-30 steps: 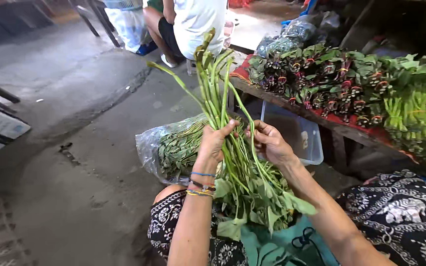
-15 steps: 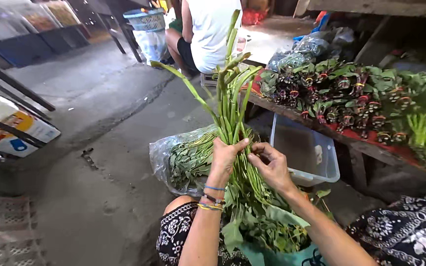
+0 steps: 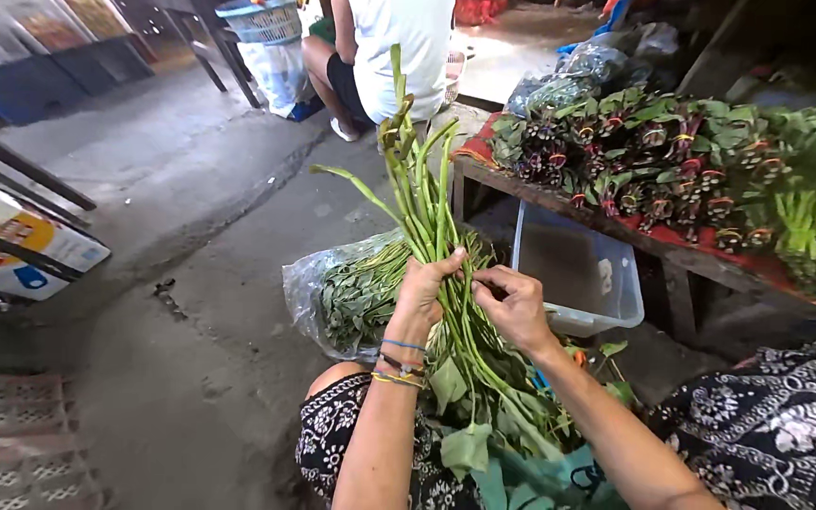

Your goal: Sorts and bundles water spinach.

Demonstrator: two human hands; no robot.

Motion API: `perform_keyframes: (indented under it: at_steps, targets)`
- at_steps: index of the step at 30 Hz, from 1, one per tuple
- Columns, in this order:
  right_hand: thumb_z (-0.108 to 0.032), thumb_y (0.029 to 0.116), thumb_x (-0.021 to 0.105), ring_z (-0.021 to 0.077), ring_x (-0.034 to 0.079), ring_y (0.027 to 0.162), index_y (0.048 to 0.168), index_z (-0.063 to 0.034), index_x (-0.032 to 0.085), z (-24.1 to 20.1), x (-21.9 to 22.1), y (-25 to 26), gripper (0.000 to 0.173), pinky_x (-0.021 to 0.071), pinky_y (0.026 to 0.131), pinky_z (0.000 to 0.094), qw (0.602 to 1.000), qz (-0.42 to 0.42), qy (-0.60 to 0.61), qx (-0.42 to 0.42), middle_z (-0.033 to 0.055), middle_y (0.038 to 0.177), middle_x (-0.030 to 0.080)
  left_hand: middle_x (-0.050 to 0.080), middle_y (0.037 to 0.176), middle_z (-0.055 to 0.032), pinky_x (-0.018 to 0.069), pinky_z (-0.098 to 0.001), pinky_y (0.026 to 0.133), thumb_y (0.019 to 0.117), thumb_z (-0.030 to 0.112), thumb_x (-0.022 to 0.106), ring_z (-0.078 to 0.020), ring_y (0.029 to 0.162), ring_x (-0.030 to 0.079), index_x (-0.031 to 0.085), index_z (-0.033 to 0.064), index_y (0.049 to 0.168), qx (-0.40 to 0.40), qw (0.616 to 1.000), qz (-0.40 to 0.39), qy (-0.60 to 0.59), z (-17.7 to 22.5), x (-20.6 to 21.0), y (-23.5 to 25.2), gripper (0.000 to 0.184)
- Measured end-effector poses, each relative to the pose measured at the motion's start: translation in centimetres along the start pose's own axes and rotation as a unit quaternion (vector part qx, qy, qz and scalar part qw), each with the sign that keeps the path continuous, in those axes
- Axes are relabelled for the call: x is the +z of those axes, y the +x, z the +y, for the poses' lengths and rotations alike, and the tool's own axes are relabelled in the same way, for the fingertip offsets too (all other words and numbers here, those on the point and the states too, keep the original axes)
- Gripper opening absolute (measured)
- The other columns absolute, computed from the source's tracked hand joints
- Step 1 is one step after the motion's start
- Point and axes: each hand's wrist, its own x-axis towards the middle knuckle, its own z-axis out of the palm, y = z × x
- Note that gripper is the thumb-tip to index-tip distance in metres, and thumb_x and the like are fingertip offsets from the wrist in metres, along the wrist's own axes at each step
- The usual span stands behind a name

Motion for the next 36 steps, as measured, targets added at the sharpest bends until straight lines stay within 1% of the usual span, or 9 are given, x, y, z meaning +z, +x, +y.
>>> perform_keyframes:
  at_steps: [3, 5, 8, 10, 14, 18, 24, 30, 36]
  targets:
    - [-0.010, 0.0872, 0.059, 0.0125, 0.065, 0.072, 0.087, -0.0010, 0.076, 0.5, 0.6, -0.1, 0.018, 0.0536, 0.066, 0.0273, 0.999, 0.004, -0.039, -0.023, 0.0087, 0.080, 0.069, 0.070, 0.085, -0.0096, 0.0580, -0.0277, 0.064, 0.0922, -0.004, 0.068, -0.0143, 0.069, 0.067, 0.063, 0.0024, 0.106, 0.012, 1.000, -0.007, 0.014, -0.3, 0.2, -0.1, 0.016]
    - [-0.006, 0.0884, 0.055, 0.0037, 0.058, 0.072, 0.086, -0.0021, 0.073, 0.0, 0.3, 0.2, 0.019, 0.0480, 0.066, 0.0210, 0.993, -0.032, 0.075, 0.091, 0.0014, 0.079, 0.065, 0.072, 0.088, -0.0101, 0.0583, -0.0287, 0.069, 0.0922, -0.005, 0.067, -0.0153, 0.075, 0.069, 0.063, 0.0026, 0.109, 0.012, 0.999, -0.024, 0.017, -0.5, 0.3, -0.1, 0.019]
    - [-0.005, 0.1015, 0.045, 0.0034, 0.054, 0.060, 0.091, -0.0055, 0.063, 0.0, -0.9, 2.1, 0.021, 0.0480, 0.058, 0.0206, 0.900, -0.056, 0.308, 0.304, -0.0026, 0.073, 0.060, 0.071, 0.086, -0.0114, 0.0592, -0.0290, 0.068, 0.0929, -0.007, 0.064, -0.0165, 0.073, 0.069, 0.064, 0.0022, 0.107, -0.010, 0.998, -0.053, -0.011, -0.2, 0.3, -0.3, 0.017]
    - [-0.012, 0.1096, 0.039, 0.0036, 0.048, 0.054, 0.106, -0.0090, 0.058, 1.0, -2.2, 4.0, 0.020, 0.0422, 0.049, 0.0184, 0.866, -0.058, 0.359, 0.344, -0.0013, 0.078, 0.058, 0.071, 0.087, -0.0135, 0.0606, -0.0319, 0.069, 0.0924, -0.009, 0.061, -0.0191, 0.073, 0.070, 0.064, 0.0012, 0.106, -0.037, 0.995, -0.088, -0.038, -0.1, 0.0, -0.3, 0.017]
    - [-0.018, 0.1071, 0.047, -0.0006, 0.037, 0.047, 0.120, -0.0126, 0.062, 1.4, -4.5, 7.4, 0.021, 0.0337, 0.041, 0.0138, 0.894, -0.083, 0.365, 0.247, -0.0023, 0.086, 0.059, 0.073, 0.088, -0.0162, 0.0620, -0.0319, 0.066, 0.0893, -0.011, 0.059, -0.0205, 0.070, 0.071, 0.062, -0.0013, 0.105, -0.081, 0.982, -0.162, -0.046, -0.5, 0.0, -0.3, 0.019]
    - [-0.007, 0.0927, 0.067, 0.0000, 0.038, 0.044, 0.113, -0.0096, 0.064, 0.2, -5.1, 9.1, 0.021, 0.0325, 0.038, 0.0145, 0.901, -0.125, 0.347, 0.228, -0.0002, 0.076, 0.059, 0.072, 0.084, -0.0136, 0.0619, -0.0302, 0.068, 0.0890, -0.012, 0.059, -0.0186, 0.070, 0.071, 0.061, -0.0019, 0.102, -0.081, 0.977, -0.196, -0.015, -0.8, 0.7, -0.5, 0.017]
    - [0.004, 0.0980, 0.058, 0.0003, 0.040, 0.045, 0.111, -0.0040, 0.062, -0.6, -4.5, 8.5, 0.016, 0.0356, 0.042, 0.0136, 0.845, -0.024, 0.436, 0.307, -0.0007, 0.070, 0.057, 0.075, 0.090, -0.0173, 0.0631, -0.0336, 0.067, 0.0983, -0.005, 0.051, -0.0241, 0.073, 0.075, 0.057, -0.0002, 0.109, -0.099, 0.975, -0.184, -0.073, -1.3, 1.0, -0.3, 0.013]
    - [0.006, 0.0905, 0.068, 0.0027, 0.044, 0.049, 0.108, -0.0064, 0.064, -0.6, -4.0, 8.3, 0.022, 0.0388, 0.043, 0.0162, 0.909, 0.022, 0.370, 0.192, 0.0027, 0.083, 0.062, 0.068, 0.081, -0.0107, 0.0604, -0.0321, 0.058, 0.0972, -0.002, 0.052, -0.0180, 0.060, 0.067, 0.055, 0.0043, 0.104, -0.148, 0.955, -0.194, -0.168, -1.7, 0.6, 0.1, 0.009]
    - [0.000, 0.0865, 0.076, 0.0060, 0.055, 0.059, 0.110, -0.0042, 0.068, -0.6, -4.4, 8.6, 0.025, 0.0455, 0.049, 0.0187, 0.963, 0.007, 0.248, 0.106, 0.0049, 0.089, 0.066, 0.064, 0.079, -0.0054, 0.0601, -0.0305, 0.061, 0.0977, 0.011, 0.060, -0.0144, 0.061, 0.064, 0.058, 0.0047, 0.101, -0.139, 0.949, -0.252, -0.125, -2.0, 0.4, 0.1, 0.007]
